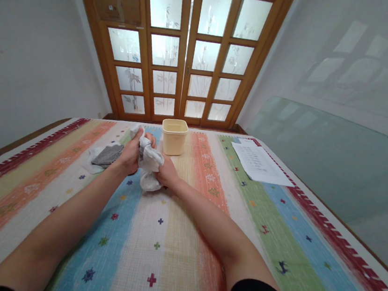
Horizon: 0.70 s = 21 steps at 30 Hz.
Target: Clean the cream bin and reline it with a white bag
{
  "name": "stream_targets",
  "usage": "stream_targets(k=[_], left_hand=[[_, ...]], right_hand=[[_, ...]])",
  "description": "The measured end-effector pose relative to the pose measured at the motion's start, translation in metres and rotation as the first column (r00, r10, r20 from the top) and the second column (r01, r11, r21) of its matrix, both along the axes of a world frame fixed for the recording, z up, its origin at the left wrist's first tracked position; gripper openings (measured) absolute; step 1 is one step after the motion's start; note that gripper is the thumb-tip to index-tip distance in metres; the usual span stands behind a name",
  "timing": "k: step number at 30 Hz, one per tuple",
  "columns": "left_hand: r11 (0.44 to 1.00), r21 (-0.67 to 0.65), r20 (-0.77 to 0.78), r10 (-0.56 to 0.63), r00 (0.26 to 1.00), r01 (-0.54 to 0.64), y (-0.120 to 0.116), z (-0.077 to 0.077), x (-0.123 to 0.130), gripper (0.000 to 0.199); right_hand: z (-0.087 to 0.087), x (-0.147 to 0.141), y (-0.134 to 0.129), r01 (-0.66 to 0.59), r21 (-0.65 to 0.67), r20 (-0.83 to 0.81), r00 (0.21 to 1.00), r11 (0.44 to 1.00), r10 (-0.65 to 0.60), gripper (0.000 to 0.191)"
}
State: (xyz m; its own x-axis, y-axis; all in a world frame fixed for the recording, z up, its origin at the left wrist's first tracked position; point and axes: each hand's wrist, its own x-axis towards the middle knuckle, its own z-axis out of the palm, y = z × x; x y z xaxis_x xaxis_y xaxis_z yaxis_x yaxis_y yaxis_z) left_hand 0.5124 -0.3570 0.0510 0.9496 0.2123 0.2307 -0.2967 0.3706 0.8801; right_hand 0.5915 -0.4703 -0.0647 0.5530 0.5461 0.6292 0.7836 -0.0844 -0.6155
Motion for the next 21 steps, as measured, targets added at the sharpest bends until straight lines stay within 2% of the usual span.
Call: stream_targets(k=[2,4,7,9,11,13,15,21], left_hand=[[0.999,-0.036,0.001,0.017,1.000,-0.017,0.006,0.003,0.001,0.062],[0.996,-0.087,-0.011,0.024,1.000,-0.024,0.011,0.004,0.004,0.062],[0.983,-0.181,-0.035,0.018,0.999,-0.024,0.017,-0.002,0.009,0.062],[0.971,-0.235,-0.058,0.022,0.998,-0.035,0.021,-0.009,0.014,0.062],[0.961,-0.271,-0.079,0.040,0.996,-0.060,0.023,-0.016,0.018,0.061],[0.953,-0.291,-0.092,0.058,0.994,-0.083,0.024,-0.020,0.020,0.060],[0.949,-0.301,-0.098,0.063,0.993,-0.090,0.025,-0.022,0.021,0.060],[0.943,-0.319,-0.111,0.058,0.992,-0.091,0.025,-0.020,0.022,0.059]], right_hand=[[0.010,0.001,-0.006,0.075,-0.183,0.157,0.987,0.980,-0.046,0.021],[0.023,0.001,-0.013,0.249,-0.328,0.338,0.932,0.911,-0.133,0.021],[0.042,0.000,-0.024,0.477,-0.412,0.550,0.809,0.776,-0.206,0.019],[0.048,-0.001,-0.028,0.548,-0.439,0.619,0.759,0.712,-0.202,0.020],[0.049,-0.002,-0.029,0.567,-0.476,0.639,0.748,0.672,-0.178,0.020],[0.047,-0.004,-0.028,0.564,-0.502,0.634,0.756,0.656,-0.164,0.017],[0.044,-0.007,-0.026,0.548,-0.508,0.615,0.771,0.665,-0.166,0.019],[0.037,-0.015,-0.022,0.447,-0.509,0.487,0.854,0.735,-0.183,0.074]])
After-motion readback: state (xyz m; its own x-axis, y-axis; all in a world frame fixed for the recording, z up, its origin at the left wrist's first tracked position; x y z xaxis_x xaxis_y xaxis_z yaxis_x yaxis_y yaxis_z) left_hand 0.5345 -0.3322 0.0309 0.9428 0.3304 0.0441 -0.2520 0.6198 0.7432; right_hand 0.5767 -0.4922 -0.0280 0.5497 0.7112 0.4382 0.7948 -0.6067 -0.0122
